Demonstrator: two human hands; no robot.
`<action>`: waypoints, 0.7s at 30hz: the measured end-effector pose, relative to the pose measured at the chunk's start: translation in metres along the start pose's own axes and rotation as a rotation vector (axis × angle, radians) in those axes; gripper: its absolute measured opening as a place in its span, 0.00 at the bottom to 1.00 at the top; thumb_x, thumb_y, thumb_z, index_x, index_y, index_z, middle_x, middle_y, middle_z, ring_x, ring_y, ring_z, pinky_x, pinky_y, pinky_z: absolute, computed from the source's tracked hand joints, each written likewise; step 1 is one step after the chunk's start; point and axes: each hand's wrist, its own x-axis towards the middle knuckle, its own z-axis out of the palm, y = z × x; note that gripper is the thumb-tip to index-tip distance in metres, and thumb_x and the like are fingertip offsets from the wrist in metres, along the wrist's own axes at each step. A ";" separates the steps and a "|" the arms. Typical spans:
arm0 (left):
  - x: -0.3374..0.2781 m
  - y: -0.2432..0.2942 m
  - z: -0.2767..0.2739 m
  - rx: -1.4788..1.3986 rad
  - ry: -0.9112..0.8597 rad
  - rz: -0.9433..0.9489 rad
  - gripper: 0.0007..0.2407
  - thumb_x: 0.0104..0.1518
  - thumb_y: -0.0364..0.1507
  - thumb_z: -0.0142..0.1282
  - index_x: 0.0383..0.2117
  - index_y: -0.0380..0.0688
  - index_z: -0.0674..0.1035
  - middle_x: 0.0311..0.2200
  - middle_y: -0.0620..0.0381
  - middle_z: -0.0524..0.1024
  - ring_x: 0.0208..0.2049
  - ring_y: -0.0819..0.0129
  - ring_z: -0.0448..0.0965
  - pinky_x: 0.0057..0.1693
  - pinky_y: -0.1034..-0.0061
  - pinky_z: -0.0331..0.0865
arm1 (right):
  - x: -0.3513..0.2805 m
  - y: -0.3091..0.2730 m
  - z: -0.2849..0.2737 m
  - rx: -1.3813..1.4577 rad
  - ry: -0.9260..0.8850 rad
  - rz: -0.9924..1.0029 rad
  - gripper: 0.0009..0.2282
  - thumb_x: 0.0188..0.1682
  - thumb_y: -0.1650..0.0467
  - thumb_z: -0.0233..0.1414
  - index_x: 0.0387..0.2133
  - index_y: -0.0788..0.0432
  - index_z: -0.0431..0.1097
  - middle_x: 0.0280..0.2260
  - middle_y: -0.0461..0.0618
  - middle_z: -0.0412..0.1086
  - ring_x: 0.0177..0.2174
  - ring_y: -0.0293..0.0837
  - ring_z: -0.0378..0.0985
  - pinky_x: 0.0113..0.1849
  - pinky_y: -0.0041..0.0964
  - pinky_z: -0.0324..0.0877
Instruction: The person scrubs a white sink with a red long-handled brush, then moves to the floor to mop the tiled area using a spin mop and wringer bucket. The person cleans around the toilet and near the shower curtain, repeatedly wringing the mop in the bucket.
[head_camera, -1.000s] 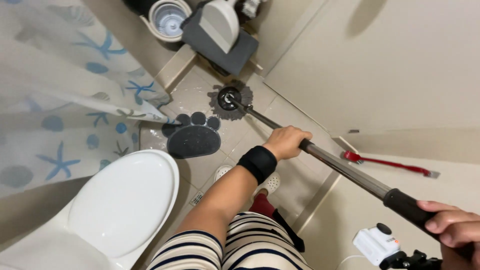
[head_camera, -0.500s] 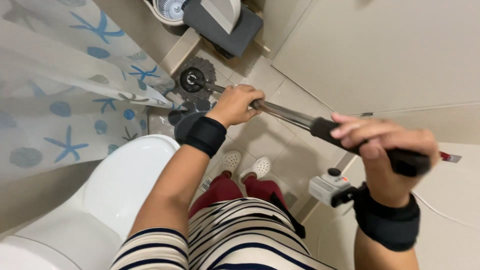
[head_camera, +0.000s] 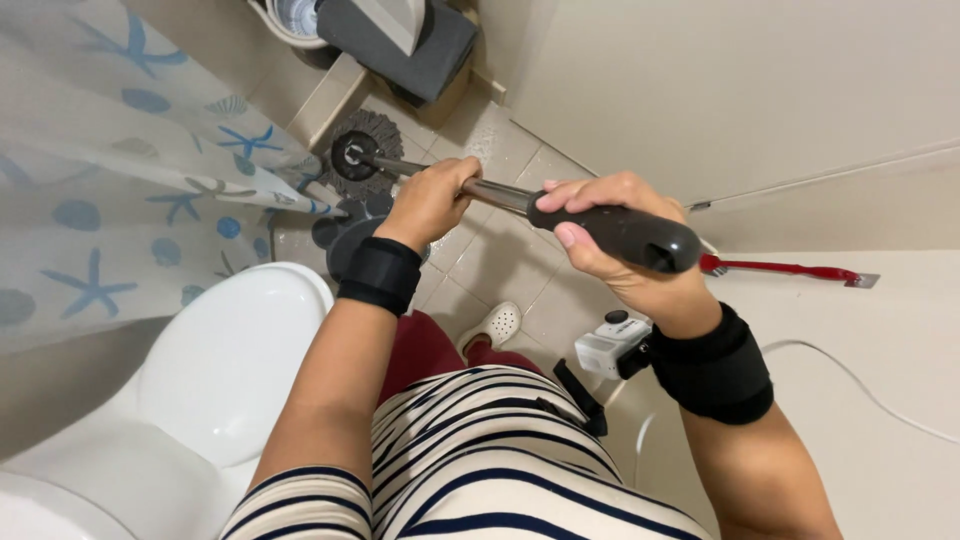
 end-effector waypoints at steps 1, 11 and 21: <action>0.001 0.001 -0.001 0.003 -0.008 -0.005 0.09 0.54 0.21 0.58 0.36 0.46 0.73 0.34 0.49 0.77 0.39 0.43 0.78 0.43 0.52 0.69 | 0.002 -0.003 0.000 -0.024 0.003 0.036 0.08 0.55 0.77 0.58 0.44 0.61 0.66 0.45 0.57 0.77 0.55 0.51 0.79 0.58 0.47 0.75; 0.001 -0.002 -0.010 -0.035 0.008 -0.004 0.10 0.51 0.20 0.59 0.36 0.43 0.72 0.34 0.47 0.77 0.39 0.43 0.78 0.43 0.53 0.69 | 0.014 -0.007 0.008 -0.145 -0.017 0.041 0.07 0.53 0.75 0.59 0.40 0.61 0.68 0.44 0.52 0.79 0.51 0.47 0.82 0.53 0.41 0.77; 0.006 -0.010 -0.012 -0.077 0.018 0.008 0.11 0.50 0.19 0.59 0.37 0.43 0.72 0.35 0.47 0.77 0.40 0.43 0.78 0.44 0.54 0.70 | 0.025 0.003 0.002 -0.017 -0.044 0.090 0.07 0.55 0.73 0.59 0.42 0.60 0.68 0.47 0.56 0.77 0.54 0.49 0.79 0.57 0.44 0.75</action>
